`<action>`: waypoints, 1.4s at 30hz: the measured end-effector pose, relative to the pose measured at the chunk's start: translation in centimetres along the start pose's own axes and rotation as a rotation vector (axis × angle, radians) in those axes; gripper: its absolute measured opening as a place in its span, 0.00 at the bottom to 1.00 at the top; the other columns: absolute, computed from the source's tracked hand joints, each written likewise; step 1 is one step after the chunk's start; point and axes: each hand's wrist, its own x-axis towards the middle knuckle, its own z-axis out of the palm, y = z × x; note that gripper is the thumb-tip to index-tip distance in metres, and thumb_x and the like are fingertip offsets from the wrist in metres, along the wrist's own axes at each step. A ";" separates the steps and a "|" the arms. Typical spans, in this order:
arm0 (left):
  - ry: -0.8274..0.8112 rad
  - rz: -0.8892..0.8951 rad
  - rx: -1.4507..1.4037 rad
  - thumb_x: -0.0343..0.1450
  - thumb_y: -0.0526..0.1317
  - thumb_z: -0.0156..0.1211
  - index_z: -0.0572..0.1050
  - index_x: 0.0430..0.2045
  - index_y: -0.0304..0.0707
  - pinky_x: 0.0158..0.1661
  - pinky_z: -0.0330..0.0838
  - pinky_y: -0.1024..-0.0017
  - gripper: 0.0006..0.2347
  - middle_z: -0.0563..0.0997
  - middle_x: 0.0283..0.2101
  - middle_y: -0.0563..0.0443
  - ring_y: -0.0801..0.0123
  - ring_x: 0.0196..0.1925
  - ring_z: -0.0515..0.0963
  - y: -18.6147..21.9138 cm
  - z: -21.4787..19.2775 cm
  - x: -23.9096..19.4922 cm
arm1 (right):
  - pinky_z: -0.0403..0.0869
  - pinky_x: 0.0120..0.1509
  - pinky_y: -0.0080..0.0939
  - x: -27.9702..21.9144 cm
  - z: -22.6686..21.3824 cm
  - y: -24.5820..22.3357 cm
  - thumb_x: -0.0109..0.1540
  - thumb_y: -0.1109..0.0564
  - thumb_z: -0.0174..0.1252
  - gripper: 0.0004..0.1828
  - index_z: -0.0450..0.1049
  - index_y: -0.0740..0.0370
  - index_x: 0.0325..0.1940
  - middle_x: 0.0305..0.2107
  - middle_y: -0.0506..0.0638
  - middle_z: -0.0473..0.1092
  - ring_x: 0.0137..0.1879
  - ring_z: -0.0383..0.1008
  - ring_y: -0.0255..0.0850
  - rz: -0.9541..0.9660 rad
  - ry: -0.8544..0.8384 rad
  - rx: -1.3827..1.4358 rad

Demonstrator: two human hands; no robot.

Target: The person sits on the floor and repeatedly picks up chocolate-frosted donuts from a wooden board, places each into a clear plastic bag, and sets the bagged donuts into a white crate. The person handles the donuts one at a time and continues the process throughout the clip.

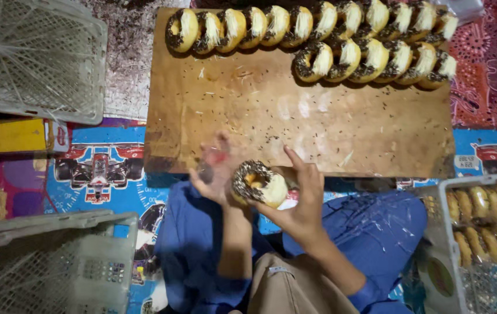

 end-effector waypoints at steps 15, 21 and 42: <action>-0.006 -0.013 0.050 0.71 0.51 0.59 0.74 0.57 0.53 0.75 0.39 0.35 0.19 0.66 0.72 0.40 0.39 0.79 0.53 -0.9 3.0 -3.8 | 0.59 0.58 0.48 -2.1 -3.4 -4.7 0.44 0.43 0.80 0.59 0.60 0.60 0.73 0.41 0.48 0.76 0.48 0.68 0.42 -0.075 0.227 -0.268; -0.113 -0.092 0.001 0.76 0.57 0.49 0.70 0.65 0.59 0.75 0.33 0.33 0.22 0.57 0.76 0.42 0.41 0.82 0.45 -1.1 4.6 -4.7 | 0.58 0.60 0.47 -2.8 -4.2 -5.7 0.46 0.43 0.80 0.59 0.59 0.60 0.74 0.44 0.46 0.77 0.51 0.69 0.41 -0.100 0.198 -0.192; 0.183 -0.021 0.150 0.70 0.49 0.62 0.72 0.59 0.39 0.73 0.51 0.41 0.24 0.66 0.67 0.28 0.32 0.75 0.58 -1.5 3.0 -4.9 | 0.58 0.61 0.50 -1.8 -6.5 -6.0 0.46 0.44 0.80 0.57 0.60 0.59 0.73 0.42 0.46 0.79 0.53 0.71 0.42 -0.065 0.231 -0.275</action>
